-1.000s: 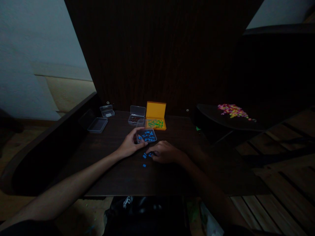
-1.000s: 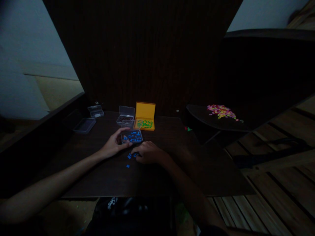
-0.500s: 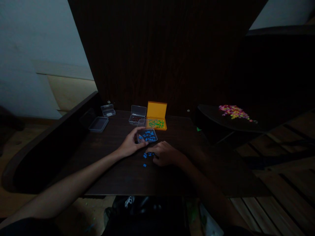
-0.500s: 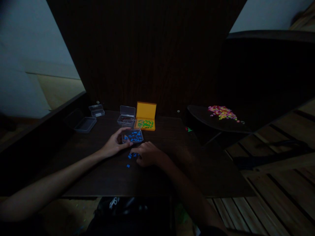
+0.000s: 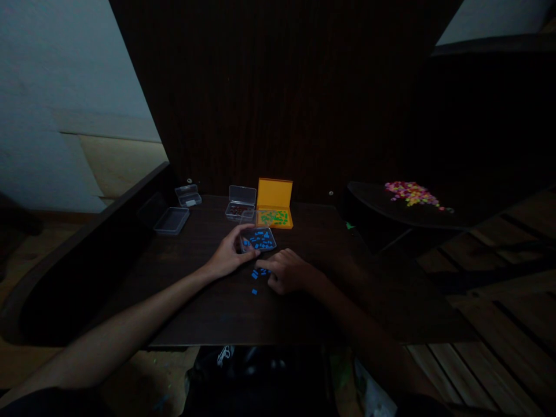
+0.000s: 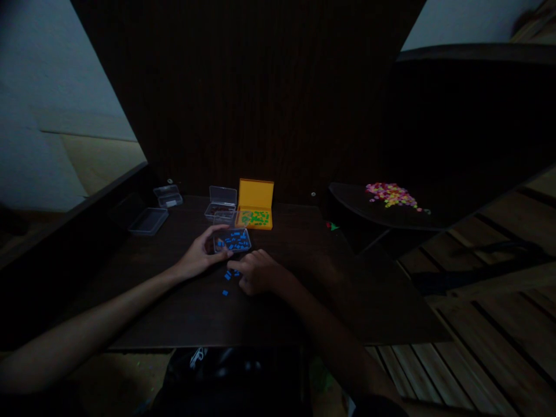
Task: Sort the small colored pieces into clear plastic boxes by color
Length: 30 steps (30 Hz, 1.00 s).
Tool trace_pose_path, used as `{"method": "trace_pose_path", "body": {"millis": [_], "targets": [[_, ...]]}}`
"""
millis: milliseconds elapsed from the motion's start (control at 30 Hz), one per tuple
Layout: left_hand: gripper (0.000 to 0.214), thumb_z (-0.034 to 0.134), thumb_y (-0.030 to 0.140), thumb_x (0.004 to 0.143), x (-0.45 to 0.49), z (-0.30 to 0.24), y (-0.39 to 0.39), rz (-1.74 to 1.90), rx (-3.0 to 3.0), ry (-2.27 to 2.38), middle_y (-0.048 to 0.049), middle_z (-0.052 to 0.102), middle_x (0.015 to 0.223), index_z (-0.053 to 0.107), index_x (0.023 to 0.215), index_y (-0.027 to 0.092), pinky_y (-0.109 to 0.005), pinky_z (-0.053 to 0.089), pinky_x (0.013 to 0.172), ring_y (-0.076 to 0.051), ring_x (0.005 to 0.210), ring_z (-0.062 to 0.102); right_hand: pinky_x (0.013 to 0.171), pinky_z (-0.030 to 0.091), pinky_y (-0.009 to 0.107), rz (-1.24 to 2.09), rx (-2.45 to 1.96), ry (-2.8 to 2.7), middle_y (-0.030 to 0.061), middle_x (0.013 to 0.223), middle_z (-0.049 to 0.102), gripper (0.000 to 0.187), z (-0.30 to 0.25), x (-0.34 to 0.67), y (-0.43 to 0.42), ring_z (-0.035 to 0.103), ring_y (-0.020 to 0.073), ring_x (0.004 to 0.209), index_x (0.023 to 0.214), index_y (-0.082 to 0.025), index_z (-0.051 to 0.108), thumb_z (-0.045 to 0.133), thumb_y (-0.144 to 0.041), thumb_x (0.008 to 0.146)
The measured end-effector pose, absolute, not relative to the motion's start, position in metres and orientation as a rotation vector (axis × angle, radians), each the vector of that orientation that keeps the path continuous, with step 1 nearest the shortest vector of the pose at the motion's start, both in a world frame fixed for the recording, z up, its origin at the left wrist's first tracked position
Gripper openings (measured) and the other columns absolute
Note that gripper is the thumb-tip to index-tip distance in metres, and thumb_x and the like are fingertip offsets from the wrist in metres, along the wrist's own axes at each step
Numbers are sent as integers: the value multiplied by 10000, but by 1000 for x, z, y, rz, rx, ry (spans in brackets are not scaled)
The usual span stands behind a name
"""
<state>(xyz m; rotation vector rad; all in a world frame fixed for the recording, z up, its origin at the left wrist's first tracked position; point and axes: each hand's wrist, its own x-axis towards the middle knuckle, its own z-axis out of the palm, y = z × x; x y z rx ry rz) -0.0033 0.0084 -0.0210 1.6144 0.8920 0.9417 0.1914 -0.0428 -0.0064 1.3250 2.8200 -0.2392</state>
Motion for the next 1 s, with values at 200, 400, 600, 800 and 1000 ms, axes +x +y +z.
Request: {"method": "trace_pose_path", "body": {"millis": [200,400,600,800,1000], "targets": [[679,758,276,660,-3,-20,8,928,1601,888,29,553,770,446,1252,162,-305,510,737,-130,697,585,716,330,305,-290,1311,2813,69,953,670,412,-2,190,-41,575,210,856,1167,-233,589,553,-230,756],[659,758,281,655,-3,-17,6,932,1585,894,28,553,773,460,1231,169,-321,517,740,-137,701,587,632,309,278,-344,1276,2872,26,876,679,420,2,194,-37,586,178,766,1150,-248,587,553,-218,733],[651,756,285,655,-3,-19,7,950,1596,886,12,571,818,465,1228,177,-334,514,758,-141,719,587,611,306,263,-382,1308,2849,3,817,666,393,6,200,-32,570,156,707,1131,-247,595,560,-243,740],[656,761,292,653,-4,-20,8,955,1610,879,8,585,813,468,1229,175,-343,514,773,-149,721,594,612,308,254,-400,1321,2849,-1,798,668,331,5,200,-32,571,149,701,1063,-245,637,575,-267,739],[657,765,285,649,-3,-18,7,956,1587,886,-16,598,900,468,1224,173,-343,521,783,-144,745,600,681,357,263,-397,1354,2839,29,900,703,359,3,201,-32,606,167,789,1100,-246,665,578,-284,754]]}}
